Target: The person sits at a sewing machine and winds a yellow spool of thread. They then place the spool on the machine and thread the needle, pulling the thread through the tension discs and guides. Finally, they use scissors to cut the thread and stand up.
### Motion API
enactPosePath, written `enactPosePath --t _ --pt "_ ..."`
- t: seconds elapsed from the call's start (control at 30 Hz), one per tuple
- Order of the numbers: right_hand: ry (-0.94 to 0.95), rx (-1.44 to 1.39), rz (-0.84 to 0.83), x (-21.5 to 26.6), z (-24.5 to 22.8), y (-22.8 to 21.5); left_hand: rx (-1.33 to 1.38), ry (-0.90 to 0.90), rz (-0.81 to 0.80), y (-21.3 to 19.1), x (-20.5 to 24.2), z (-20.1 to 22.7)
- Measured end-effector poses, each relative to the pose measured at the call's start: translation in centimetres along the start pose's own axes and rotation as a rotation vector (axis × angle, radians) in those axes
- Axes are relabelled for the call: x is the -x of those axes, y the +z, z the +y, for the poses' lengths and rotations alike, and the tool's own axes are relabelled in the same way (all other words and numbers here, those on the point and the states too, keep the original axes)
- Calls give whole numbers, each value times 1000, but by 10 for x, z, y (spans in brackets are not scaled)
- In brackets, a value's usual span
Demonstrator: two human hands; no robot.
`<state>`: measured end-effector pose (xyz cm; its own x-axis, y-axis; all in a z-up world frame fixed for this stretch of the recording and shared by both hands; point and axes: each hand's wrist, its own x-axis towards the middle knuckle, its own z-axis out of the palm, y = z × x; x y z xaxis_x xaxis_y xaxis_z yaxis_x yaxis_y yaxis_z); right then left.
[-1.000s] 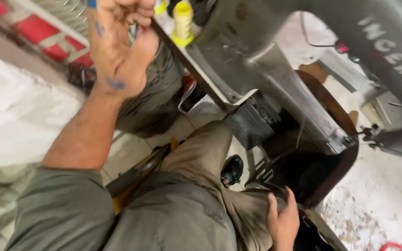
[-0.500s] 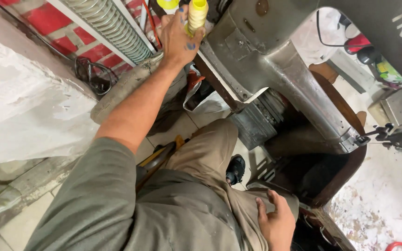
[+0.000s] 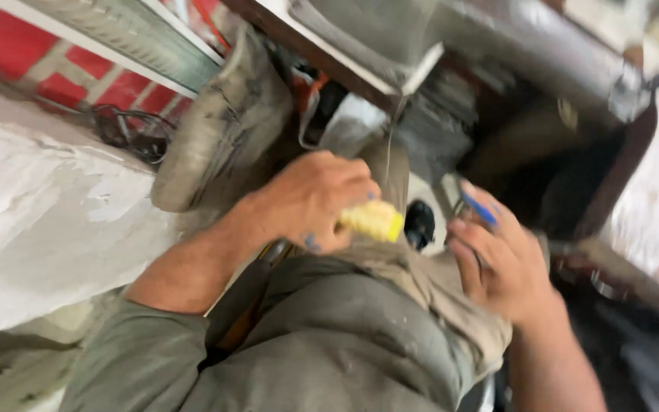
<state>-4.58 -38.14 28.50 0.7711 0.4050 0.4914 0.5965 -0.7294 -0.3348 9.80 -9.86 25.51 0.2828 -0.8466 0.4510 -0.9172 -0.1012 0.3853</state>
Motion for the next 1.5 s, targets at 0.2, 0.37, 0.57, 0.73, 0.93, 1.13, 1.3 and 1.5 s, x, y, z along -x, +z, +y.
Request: enactPosePath --t 0.2,0.37,0.57,0.73,0.93,1.13,1.3,1.5 --pt "33 -460 -426 -32 -8 22 252 220 -273 1 -16 86" --pt "257 -264 -557 26 -21 64 353 277 -271 -8 -6 111" --pt "524 -151 67 68 -43 69 367 185 -400 26 14 125" --pt "109 205 407 73 -85 55 413 145 -416 53 24 133" --pt "15 482 14 97 -78 68 514 132 -483 37 42 141" --pt "401 687 28 240 27 74 389 -89 -332 -15 66 111" --pt "765 893 143 435 76 39 349 -315 -17 -53 104 62" --pt "2045 365 -346 466 -27 -31 -10 -351 90 -58 131 27"
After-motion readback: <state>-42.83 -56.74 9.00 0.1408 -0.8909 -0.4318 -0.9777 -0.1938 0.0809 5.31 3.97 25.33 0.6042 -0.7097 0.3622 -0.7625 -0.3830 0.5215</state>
